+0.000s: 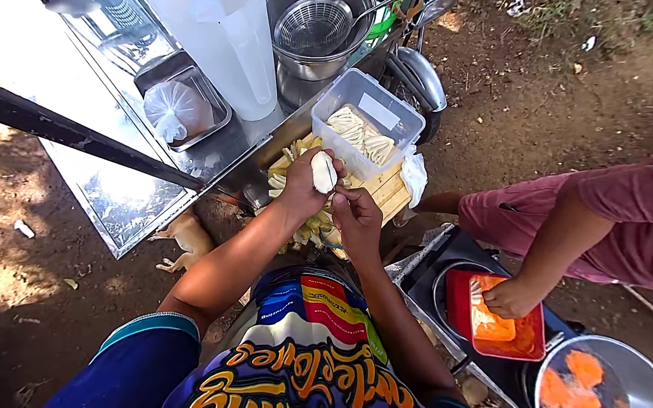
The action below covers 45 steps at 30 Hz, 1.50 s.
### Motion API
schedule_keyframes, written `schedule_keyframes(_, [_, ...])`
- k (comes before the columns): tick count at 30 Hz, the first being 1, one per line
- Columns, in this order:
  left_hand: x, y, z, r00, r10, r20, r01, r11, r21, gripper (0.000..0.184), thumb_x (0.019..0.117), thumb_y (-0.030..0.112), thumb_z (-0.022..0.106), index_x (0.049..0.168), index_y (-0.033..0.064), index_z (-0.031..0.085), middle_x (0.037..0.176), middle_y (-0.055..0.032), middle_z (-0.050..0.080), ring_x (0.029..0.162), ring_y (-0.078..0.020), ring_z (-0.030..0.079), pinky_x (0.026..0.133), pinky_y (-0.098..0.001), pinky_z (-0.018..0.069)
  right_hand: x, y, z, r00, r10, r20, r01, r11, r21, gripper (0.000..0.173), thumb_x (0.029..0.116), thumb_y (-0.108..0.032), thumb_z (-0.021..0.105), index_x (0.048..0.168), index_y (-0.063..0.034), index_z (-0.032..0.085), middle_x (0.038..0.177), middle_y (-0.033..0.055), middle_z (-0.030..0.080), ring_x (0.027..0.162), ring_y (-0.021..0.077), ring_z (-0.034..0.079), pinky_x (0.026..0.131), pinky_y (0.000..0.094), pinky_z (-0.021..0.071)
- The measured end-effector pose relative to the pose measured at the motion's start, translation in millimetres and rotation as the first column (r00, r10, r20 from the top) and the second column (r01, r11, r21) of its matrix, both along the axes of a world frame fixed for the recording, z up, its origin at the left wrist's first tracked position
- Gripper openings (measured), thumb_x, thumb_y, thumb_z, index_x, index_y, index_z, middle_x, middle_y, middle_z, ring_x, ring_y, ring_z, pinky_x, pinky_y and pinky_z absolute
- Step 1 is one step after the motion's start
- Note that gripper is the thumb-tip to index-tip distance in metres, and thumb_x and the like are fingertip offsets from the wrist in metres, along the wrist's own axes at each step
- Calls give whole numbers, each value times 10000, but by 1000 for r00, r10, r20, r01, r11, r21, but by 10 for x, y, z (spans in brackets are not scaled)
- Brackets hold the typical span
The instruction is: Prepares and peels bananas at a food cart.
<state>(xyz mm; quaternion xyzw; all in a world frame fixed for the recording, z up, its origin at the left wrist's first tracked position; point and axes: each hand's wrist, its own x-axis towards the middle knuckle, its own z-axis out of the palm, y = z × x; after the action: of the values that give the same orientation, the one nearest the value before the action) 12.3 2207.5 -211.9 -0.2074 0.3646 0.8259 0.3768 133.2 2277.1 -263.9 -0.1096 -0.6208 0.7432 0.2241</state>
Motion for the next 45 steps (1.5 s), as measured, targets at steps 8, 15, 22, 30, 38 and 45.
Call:
schedule_keyframes(8, [136, 1, 2, 997, 20, -68, -14, 996, 85, 408, 1121, 339, 288, 972, 86, 571, 779, -68, 632, 665, -167, 656, 614, -285, 583, -58, 12, -32, 998, -30, 47, 32, 999, -42, 61, 1032, -125, 614, 1047, -97, 667, 878, 23, 670, 523, 41, 487, 453, 189, 431])
schedule_keyframes(15, [84, 51, -95, 996, 92, 18, -92, 995, 25, 435, 1112, 382, 284, 971, 93, 579, 748, -59, 633, 602, -162, 637, 550, -289, 566, -6, 34, -10, 995, 7, 103, -2, 999, -41, 83, 1030, -157, 626, 1063, -96, 673, 852, 26, 658, 516, 55, 476, 461, 202, 426])
schedule_keyframes(22, [-67, -4, -53, 985, 111, 130, -109, 994, -26, 448, 1094, 437, 277, 940, 139, 575, 676, -22, 585, 548, -150, 594, 520, -300, 539, 178, -7, 52, 999, 38, 24, -38, 999, 38, 126, 1019, -134, 635, 1106, -76, 704, 826, 14, 634, 554, 56, 498, 502, 210, 454])
schedule_keyframes(30, [-56, -3, -26, 985, 104, 139, -105, 994, 5, 452, 1093, 433, 265, 932, 147, 575, 670, -12, 581, 551, -144, 593, 528, -297, 539, 172, -21, 23, 999, 45, 15, -46, 999, 25, 120, 1020, -138, 637, 1096, -73, 702, 842, 21, 635, 555, 54, 494, 498, 209, 451])
schedule_keyframes(38, [44, -30, -2, 997, 68, 26, -69, 997, 33, 403, 1097, 363, 288, 934, 129, 572, 696, -24, 592, 552, -137, 591, 513, -279, 536, 106, -9, 40, 998, 22, 55, -24, 999, 40, 101, 1018, -139, 637, 1070, -71, 692, 854, 17, 662, 543, 51, 506, 490, 203, 456])
schedule_keyframes(45, [116, -41, -28, 996, 43, -75, -36, 994, 101, 394, 1106, 314, 301, 923, 98, 575, 699, -39, 602, 571, -150, 609, 557, -287, 560, 44, 11, -1, 998, 12, 68, -12, 1000, -4, 78, 1019, -144, 641, 1054, -90, 685, 803, 9, 642, 525, 46, 497, 469, 196, 446])
